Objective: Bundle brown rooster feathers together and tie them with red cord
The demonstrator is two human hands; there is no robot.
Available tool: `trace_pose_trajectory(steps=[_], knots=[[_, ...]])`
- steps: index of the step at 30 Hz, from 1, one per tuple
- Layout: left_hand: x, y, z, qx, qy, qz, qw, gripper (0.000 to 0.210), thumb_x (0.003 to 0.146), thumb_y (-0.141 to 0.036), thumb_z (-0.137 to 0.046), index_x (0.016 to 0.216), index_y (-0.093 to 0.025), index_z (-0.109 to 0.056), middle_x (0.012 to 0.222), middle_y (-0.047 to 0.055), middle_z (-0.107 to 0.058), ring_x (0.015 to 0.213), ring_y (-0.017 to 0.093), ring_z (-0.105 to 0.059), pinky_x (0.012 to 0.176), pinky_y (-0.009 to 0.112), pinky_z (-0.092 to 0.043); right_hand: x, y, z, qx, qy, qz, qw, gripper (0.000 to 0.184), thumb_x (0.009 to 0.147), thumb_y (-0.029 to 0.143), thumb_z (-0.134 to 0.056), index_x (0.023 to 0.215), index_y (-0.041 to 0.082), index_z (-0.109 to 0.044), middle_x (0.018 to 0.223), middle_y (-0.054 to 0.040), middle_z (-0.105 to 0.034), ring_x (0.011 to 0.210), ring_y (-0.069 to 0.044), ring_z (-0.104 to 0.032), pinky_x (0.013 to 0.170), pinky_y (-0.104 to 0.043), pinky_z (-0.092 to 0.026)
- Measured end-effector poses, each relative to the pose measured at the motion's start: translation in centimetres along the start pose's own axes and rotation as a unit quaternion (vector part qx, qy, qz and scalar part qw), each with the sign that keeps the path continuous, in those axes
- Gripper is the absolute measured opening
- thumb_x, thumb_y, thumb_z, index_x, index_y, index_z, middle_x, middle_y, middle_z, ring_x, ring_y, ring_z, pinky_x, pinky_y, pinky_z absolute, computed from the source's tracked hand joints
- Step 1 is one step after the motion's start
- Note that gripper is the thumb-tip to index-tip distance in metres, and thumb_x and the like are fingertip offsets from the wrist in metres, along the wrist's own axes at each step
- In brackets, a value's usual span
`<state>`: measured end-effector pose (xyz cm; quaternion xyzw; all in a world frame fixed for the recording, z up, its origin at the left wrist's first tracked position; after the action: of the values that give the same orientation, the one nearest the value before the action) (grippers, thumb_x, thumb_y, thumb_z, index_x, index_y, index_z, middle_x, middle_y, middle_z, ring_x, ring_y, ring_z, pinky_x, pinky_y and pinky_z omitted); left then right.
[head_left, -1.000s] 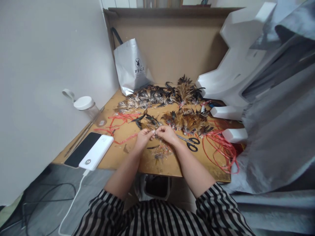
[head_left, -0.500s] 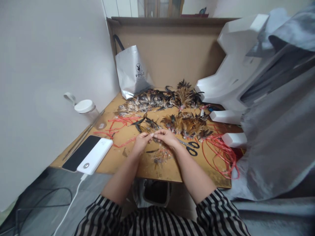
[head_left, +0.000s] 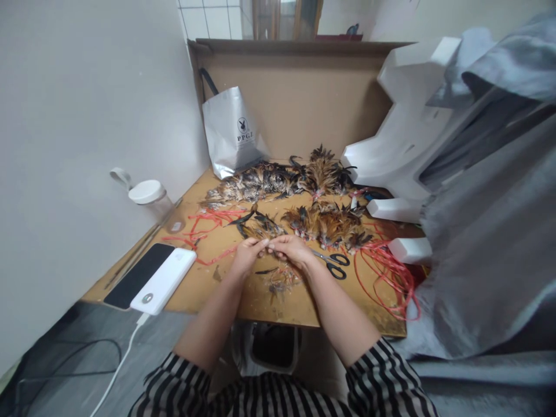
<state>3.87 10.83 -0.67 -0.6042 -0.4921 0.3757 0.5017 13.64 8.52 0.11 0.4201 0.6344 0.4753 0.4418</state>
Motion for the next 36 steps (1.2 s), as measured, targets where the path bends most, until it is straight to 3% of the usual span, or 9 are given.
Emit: trace_pose_trajectory(steps=[5,11,20,23,36], knots=[[0.0,-0.2,-0.1,-0.002,0.001,-0.001,1.0,0.027,0.062,-0.037,-0.065,0.059,-0.012,-0.058,0.052,0.0,-0.054,0.045,0.007,-0.042,0.046,0.021,-0.03,-0.2,0.5,0.0,-0.042,-0.025,0.018,0.999,0.023,0.062,0.037,-0.064,0.064,0.013,-0.062,0.04,0.0057,-0.046,0.034,-0.002,-0.028,0.036,-0.018,-0.016],[0.2,0.2,0.1,-0.015,-0.006,0.004,1.0,0.026,0.061,-0.036,-0.067,0.059,-0.012,-0.057,0.051,0.0,-0.054,0.045,0.006,-0.043,0.046,0.02,-0.031,-0.4,1.4,0.0,-0.071,-0.064,0.053,0.994,0.024,0.061,0.038,-0.063,0.059,0.014,-0.059,0.039,0.0065,-0.043,0.035,-0.003,-0.028,0.037,-0.018,-0.018],[-0.3,-1.0,-0.8,-0.001,0.0,-0.029,1.0,0.03,0.066,-0.035,-0.063,0.087,-0.013,-0.064,0.069,0.003,-0.06,0.056,0.008,-0.049,0.05,0.02,-0.036,-0.2,1.3,0.6,0.066,-0.123,0.076,0.987,0.024,0.057,0.036,-0.065,0.062,0.014,-0.058,0.044,0.004,-0.05,0.035,-0.004,-0.031,0.037,-0.019,-0.02],[-0.4,-1.2,-0.7,0.021,-0.018,-0.039,0.999,0.032,0.067,-0.036,-0.062,0.089,-0.013,-0.065,0.069,0.003,-0.061,0.057,0.009,-0.049,0.05,0.02,-0.036,-0.2,1.4,1.1,0.061,-0.149,0.089,0.983,0.024,0.054,0.036,-0.067,0.061,0.014,-0.059,0.046,0.0032,-0.052,0.037,-0.004,-0.034,0.038,-0.019,-0.023],[-0.3,-0.8,-0.5,-0.022,0.001,-0.021,1.0,0.027,0.066,-0.036,-0.063,0.081,-0.013,-0.066,0.064,0.002,-0.059,0.052,0.007,-0.047,0.049,0.02,-0.034,-0.3,1.6,0.4,-0.015,-0.115,0.094,0.989,0.026,0.059,0.04,-0.064,0.06,0.014,-0.062,0.048,0.0016,-0.054,0.038,-0.005,-0.033,0.04,-0.019,-0.023]])
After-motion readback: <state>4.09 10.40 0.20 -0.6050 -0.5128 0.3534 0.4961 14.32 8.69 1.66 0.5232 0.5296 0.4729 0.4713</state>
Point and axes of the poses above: each hand's wrist, its own x-axis towards the middle knuckle, its own z-axis out of the back of the hand, y = z × x, the point moved 10 cm from there along x, towards the middle knuckle
